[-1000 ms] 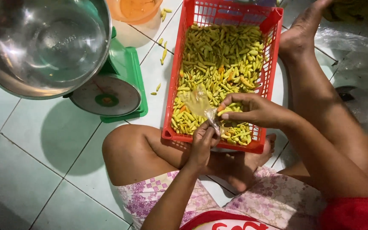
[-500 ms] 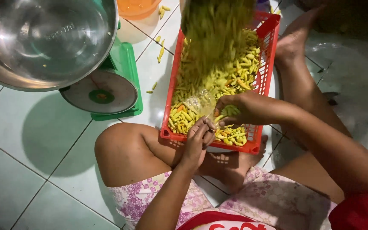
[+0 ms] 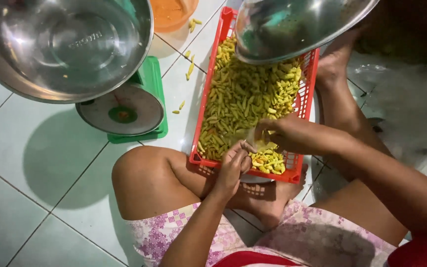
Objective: Bagging small green chilies from a plastic crate into individual plastic bags while sitting on the floor.
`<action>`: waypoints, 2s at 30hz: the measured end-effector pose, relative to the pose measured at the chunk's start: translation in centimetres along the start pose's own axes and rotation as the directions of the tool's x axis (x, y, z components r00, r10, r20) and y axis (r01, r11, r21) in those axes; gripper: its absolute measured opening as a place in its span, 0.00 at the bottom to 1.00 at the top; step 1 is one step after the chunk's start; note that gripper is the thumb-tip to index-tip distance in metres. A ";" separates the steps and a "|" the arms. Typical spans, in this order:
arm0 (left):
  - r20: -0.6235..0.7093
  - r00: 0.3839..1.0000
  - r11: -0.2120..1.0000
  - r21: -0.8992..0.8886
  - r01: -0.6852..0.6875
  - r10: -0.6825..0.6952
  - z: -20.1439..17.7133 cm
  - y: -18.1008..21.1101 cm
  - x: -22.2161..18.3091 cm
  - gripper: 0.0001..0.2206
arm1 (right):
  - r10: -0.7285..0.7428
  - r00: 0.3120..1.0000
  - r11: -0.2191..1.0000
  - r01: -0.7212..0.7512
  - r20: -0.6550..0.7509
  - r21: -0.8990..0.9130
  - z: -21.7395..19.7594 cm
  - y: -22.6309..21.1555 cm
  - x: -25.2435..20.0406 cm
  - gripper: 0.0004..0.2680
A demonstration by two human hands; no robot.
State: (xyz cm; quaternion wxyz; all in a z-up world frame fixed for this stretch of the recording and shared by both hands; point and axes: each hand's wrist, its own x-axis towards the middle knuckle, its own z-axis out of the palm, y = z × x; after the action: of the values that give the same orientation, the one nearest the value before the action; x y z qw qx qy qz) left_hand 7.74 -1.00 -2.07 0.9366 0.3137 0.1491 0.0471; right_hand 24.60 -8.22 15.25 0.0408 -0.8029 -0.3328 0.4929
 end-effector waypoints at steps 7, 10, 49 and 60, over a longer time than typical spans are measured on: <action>-0.028 1.000 1.000 0.004 0.005 -0.005 0.2 1.5 -0.2 0.10 | -0.205 0.975 0.927 0.164 -0.088 -0.338 1.6 0.6 0.1 0.17; -0.025 1.000 1.000 -0.027 0.004 -0.004 0.6 2.4 -0.3 0.10 | -0.181 0.978 0.910 0.126 -0.106 -0.394 2.3 -0.1 0.3 0.18; -0.051 0.999 0.958 -0.285 -0.027 0.013 -2.5 0.7 -0.4 0.08 | -0.530 0.584 0.844 0.292 -0.616 -0.449 11.3 9.3 14.3 0.13; -0.011 1.000 0.974 -0.225 -0.005 0.003 -1.5 0.7 -0.2 0.10 | -0.083 0.913 0.893 0.246 -0.399 0.377 0.9 3.9 -0.6 0.11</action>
State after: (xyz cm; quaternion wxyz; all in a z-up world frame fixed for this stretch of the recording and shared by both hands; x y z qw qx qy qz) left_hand 7.11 0.39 -2.74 0.9652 0.2055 0.1469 0.0672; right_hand 25.56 -11.82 13.75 0.3168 -0.8222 -0.2733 0.3860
